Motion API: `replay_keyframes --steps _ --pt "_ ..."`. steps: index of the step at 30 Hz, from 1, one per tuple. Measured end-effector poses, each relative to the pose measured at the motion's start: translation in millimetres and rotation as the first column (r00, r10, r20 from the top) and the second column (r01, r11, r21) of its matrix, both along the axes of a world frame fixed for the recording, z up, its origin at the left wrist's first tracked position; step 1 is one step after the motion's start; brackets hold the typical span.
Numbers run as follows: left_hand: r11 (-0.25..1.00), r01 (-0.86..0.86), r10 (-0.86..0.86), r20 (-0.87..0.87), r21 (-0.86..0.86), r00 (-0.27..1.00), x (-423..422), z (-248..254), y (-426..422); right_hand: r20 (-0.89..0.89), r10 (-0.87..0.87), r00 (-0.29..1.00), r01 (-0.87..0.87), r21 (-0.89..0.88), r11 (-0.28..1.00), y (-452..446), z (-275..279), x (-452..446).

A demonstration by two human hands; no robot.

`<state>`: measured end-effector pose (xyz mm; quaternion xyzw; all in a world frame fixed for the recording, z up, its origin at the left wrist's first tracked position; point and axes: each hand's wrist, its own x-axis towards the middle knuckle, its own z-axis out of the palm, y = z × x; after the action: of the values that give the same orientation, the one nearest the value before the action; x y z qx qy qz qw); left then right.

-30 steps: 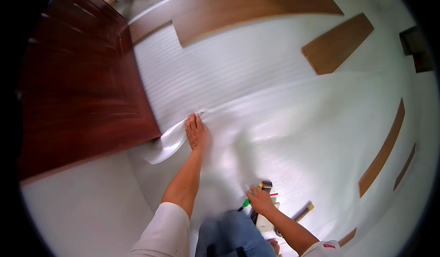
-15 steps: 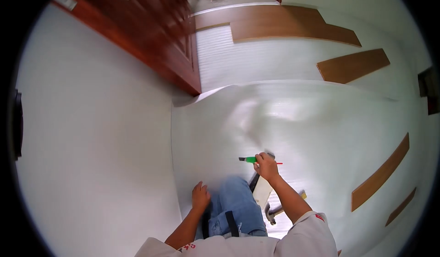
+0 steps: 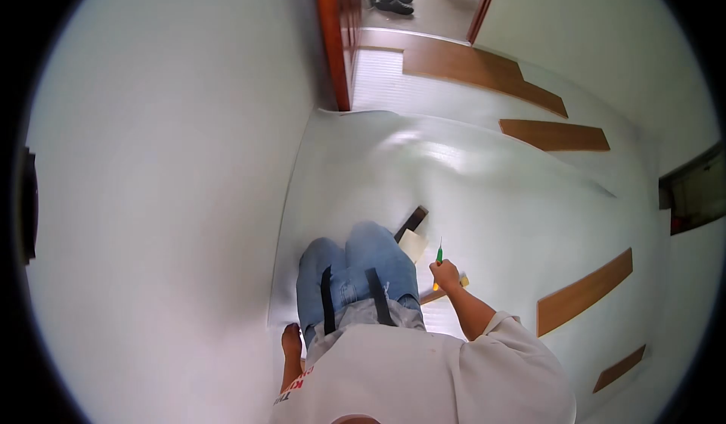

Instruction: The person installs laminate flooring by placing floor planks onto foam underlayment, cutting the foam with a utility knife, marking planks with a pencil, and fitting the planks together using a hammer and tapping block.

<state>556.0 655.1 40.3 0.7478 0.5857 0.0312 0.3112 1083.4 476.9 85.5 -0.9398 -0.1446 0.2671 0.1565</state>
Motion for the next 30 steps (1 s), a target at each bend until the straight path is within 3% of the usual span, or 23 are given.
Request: replay_keyframes --steps 1,3,4,5,6,8,9,10,11,14,15,17,18,21,24,26,30 --pt "0.999 -0.044 0.044 0.0 -0.009 0.999 -30 -54 -13 -0.033 0.022 0.999 -0.023 -0.041 0.999 -15 -8 -5" --pt "0.891 0.364 -0.433 -0.268 -0.272 0.86 -67 -82 -73 -0.087 0.147 0.985 -0.159 -0.149 0.976 -47 -15 -19" --pt "0.909 0.214 -0.313 -0.247 -0.358 0.917 -74 -84 -112 -0.121 0.229 0.966 -0.247 -0.167 0.955 -62 -19 -26" --pt "0.9 0.044 -0.16 -0.236 -0.433 0.958 -70 -83 -124 -0.235 0.187 0.954 -0.224 -0.145 0.964 -74 -26 -31" --pt "0.777 -0.184 0.022 -0.266 -0.601 0.964 -71 -87 -138 -0.208 0.363 0.908 -0.389 -0.096 0.916 -74 -3 -43" --pt "0.919 -0.139 0.04 -0.264 -0.369 0.964 -74 -116 -177 -0.237 0.539 0.808 -0.571 -0.092 0.816 -74 -19 -33" --pt "0.879 -0.344 0.275 -0.237 -0.33 0.932 -71 -126 -190 -0.26 0.585 0.769 -0.624 -0.101 0.775 -75 -29 -20" --pt "0.844 -0.438 0.382 -0.228 -0.31 0.896 -69 -144 -201 -0.285 0.618 0.733 -0.668 -0.128 0.733 -69 -29 -6" --pt "0.701 -0.616 0.565 -0.248 -0.359 0.787 -52 -99 -194 -0.305 0.635 0.71 -0.695 -0.152 0.703 -63 -27 10" --pt "0.423 -0.84 0.814 -0.265 -0.34 0.517 -34 -71 -206 -0.329 0.65 0.685 -0.722 -0.188 0.666 -31 -10 26" --pt "0.39 -0.851 0.831 -0.264 -0.352 0.49 -27 -61 -208 -0.322 0.656 0.682 -0.726 -0.191 0.661 -17 -6 33" --pt "0.207 -0.879 0.875 -0.32 -0.43 0.363 -19 -31 -210 -0.292 0.66 0.692 -0.718 -0.188 0.67 14 3 44" --pt "0.179 -0.879 0.882 -0.324 -0.443 0.343 -13 -39 -218 -0.282 0.661 0.695 -0.716 -0.193 0.671 31 7 50" --pt "0.196 -0.879 0.862 -0.351 -0.435 0.366 9 -67 -245 -0.238 0.634 0.735 -0.675 -0.181 0.715 85 24 62" --pt "0.205 -0.873 0.852 -0.359 -0.443 0.382 32 -83 -258 -0.266 0.491 0.83 -0.531 -0.106 0.84 132 19 81" --pt "0.208 -0.871 0.886 -0.291 -0.444 0.36 36 -70 -257 -0.212 0.562 0.799 -0.597 -0.184 0.781 158 11 94" --pt "0.17 -0.862 0.87 -0.339 -0.478 0.36 35 -63 -250 -0.101 0.641 0.761 -0.641 -0.264 0.721 179 -1 90"
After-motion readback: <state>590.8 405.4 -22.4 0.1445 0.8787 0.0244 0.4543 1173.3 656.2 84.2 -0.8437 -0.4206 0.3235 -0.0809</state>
